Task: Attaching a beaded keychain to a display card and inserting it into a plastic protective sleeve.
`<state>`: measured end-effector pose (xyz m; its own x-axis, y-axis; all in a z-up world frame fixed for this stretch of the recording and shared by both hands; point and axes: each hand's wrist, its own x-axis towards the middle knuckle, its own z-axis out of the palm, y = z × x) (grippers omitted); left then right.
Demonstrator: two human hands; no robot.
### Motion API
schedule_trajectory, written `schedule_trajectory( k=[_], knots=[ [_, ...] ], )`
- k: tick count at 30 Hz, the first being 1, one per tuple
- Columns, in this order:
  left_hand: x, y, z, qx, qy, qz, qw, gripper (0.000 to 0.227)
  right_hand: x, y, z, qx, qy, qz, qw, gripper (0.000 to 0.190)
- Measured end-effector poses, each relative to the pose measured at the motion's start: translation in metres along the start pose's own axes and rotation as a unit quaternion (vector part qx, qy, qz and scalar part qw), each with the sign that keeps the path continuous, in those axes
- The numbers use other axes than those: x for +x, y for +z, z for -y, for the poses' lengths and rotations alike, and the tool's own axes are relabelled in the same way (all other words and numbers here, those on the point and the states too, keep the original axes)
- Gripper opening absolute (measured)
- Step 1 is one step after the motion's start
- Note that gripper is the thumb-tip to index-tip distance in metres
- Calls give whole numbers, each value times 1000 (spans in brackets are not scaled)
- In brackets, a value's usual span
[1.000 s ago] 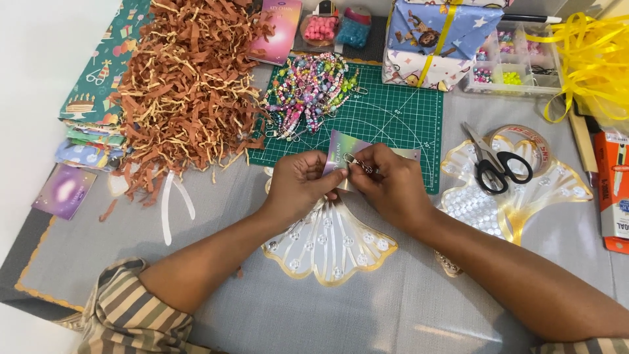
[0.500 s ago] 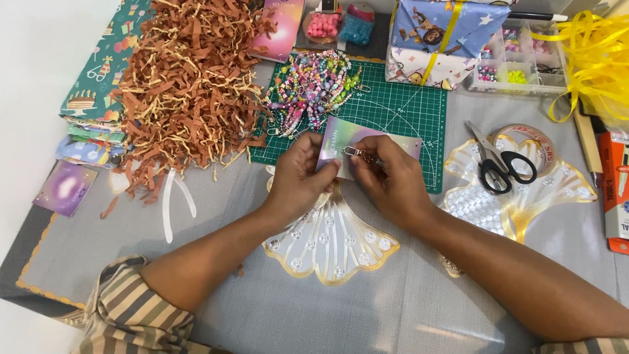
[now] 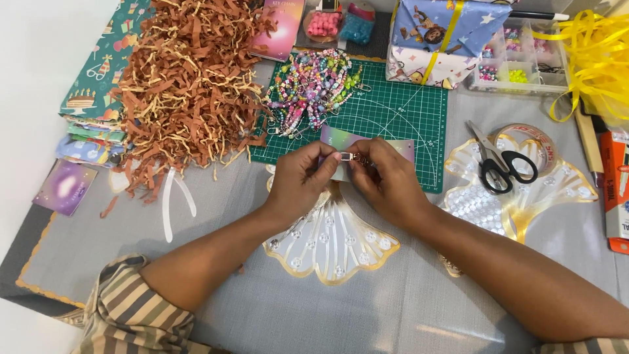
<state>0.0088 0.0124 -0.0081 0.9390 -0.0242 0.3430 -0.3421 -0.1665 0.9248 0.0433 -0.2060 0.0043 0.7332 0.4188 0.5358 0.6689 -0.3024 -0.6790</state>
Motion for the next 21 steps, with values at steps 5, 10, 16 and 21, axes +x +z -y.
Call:
schedule_trajectory(
  k=[5, 10, 16, 21],
  knots=[
    [-1, -2, -5, -30, -15, 3, 999, 21, -2, 2, -2, -6, -4, -1, 1000, 20],
    [-2, 1, -6, -33, -21, 5, 999, 21, -4, 3, -4, -4, -8, -3, 1000, 18],
    [-5, 4, -9, -52, -57, 7, 997, 19, -5, 6, 0, -53, -21, 6, 998, 17],
    [-5, 3, -11, -43, -64, 21, 997, 20, -4, 6, -7, -35, -55, -27, 998, 14]
  ],
)
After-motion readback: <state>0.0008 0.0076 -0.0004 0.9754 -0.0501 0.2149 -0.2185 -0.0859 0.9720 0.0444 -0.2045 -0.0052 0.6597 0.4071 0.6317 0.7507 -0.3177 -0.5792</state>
